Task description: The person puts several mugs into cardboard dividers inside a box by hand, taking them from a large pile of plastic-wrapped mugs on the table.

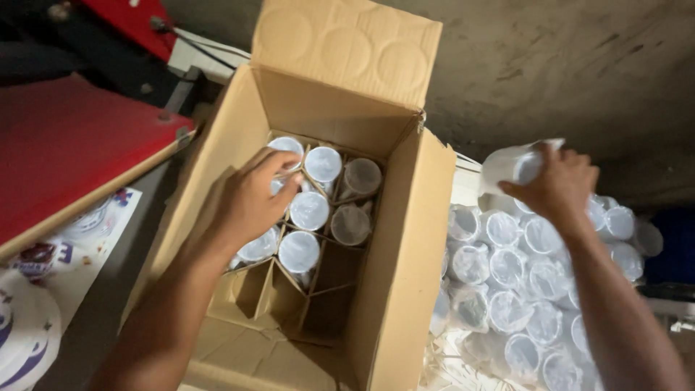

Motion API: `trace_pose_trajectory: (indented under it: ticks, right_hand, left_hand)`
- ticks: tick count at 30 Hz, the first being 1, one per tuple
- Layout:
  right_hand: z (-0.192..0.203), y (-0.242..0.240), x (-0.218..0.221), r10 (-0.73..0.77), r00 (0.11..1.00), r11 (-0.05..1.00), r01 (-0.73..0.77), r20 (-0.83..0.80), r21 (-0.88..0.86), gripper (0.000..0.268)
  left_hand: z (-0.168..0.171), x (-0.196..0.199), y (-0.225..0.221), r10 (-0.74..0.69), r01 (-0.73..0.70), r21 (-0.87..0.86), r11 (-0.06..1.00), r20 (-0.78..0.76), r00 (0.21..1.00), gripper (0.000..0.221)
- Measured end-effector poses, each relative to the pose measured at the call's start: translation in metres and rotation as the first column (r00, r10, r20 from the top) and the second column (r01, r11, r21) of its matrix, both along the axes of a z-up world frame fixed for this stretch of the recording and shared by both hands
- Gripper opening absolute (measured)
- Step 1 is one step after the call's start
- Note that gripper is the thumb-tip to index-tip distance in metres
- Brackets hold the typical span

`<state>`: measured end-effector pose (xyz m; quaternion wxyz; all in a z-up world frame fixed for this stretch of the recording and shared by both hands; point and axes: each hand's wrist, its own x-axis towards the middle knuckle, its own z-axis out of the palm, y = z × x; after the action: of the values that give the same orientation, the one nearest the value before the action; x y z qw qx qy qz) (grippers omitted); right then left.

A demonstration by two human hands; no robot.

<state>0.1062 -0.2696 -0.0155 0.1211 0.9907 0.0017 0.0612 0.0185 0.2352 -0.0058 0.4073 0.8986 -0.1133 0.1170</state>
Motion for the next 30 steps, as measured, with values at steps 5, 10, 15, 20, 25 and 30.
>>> trace_pose_trajectory:
  ticks: [5,10,15,20,25,30]
  right_hand:
    - [0.121,0.073,-0.054,0.296,0.950,0.948,-0.305,0.102,0.088,0.102]
    - [0.152,0.165,-0.090,0.619,0.758,0.743,-0.650,0.205,0.160,0.107]
    - [0.135,0.241,-0.107,0.738,0.670,0.634,-0.645,-0.084,0.428,0.099]
    - [0.112,0.263,-0.099,0.746,0.620,0.332,-0.662,0.242,0.672,0.119]
    - [0.117,0.270,-0.086,0.675,0.701,0.316,0.010,-0.232,0.949,0.096]
    - [0.078,0.282,-0.062,0.772,0.485,0.633,-0.523,-0.411,0.571,0.103]
  left_hand:
    - [-0.016,0.003,-0.005,-0.254,0.164,-0.378,0.911,-0.200,0.946,0.043]
    - [-0.022,-0.007,-0.014,-0.629,0.282,-0.738,0.613,-0.240,0.740,0.063]
    - [-0.005,-0.021,-0.021,-0.808,0.103,-0.987,0.120,-0.037,0.588,0.088]
    - [0.000,-0.020,-0.021,-0.734,0.141,-0.980,0.139,-0.007,0.680,0.091]
    - [-0.014,0.005,0.000,-0.653,0.295,-0.828,0.477,-0.109,0.749,0.082]
    - [-0.042,0.014,0.008,-0.412,0.406,-0.104,0.908,-0.405,0.816,0.099]
